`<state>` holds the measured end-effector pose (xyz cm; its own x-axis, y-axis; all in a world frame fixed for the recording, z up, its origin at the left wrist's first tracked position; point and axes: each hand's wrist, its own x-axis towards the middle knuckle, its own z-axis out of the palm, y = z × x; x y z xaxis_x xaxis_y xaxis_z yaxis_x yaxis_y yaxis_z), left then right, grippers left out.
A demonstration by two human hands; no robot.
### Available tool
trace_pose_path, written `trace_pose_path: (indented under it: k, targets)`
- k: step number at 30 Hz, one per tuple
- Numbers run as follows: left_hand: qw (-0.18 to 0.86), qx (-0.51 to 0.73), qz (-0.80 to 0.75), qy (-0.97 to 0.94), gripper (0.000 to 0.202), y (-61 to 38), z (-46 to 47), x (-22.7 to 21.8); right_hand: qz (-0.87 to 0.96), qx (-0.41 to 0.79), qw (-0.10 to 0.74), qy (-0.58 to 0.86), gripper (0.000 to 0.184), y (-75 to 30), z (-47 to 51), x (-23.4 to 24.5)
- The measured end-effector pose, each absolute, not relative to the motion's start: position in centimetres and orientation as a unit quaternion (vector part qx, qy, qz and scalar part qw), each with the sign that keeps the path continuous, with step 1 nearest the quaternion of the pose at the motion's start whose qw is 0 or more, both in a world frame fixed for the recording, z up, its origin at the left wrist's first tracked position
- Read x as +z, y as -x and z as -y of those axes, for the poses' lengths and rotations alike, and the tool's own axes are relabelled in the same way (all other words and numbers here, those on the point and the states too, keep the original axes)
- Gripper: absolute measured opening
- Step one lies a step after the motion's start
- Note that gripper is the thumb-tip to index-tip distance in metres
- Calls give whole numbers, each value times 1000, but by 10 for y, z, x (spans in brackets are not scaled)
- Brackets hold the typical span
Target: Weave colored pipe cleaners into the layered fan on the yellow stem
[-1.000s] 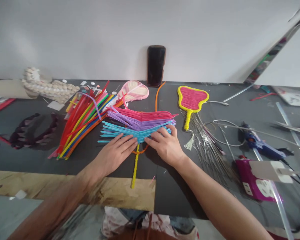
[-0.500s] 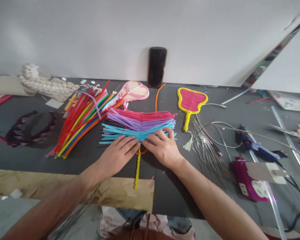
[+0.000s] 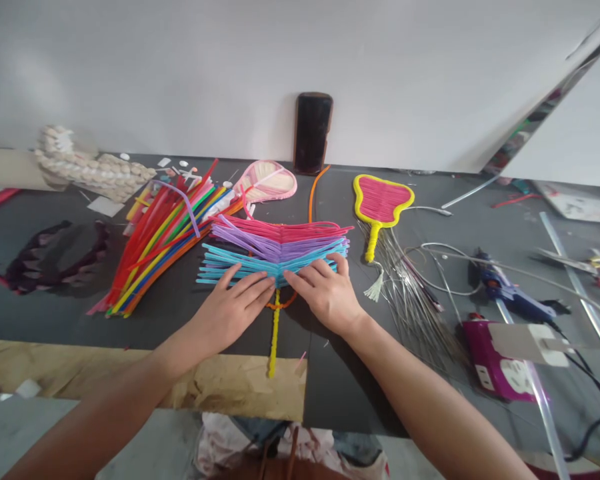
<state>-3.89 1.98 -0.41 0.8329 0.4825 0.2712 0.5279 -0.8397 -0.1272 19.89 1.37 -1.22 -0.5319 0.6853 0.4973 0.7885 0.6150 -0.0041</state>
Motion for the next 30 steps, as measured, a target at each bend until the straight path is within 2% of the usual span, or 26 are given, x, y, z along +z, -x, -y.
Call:
trace_pose_path:
  k: [11,18,24,30]
  targets:
    - [90,-119,268,952,28,41,-20,-5,875,-107,219,418,21,-198,-12,-10]
    - [96,-119,265,952,31,40,-19,-6,874,-99,204,430,25,-199,-8,-11]
    - [91,-119,272,951,34,41,-19,-6,876,-90,170,441,37,-201,0,-5]
    - [89,-110,270,952,32,39,-17,-5,880,-104,128,446,31,-199,3,0]
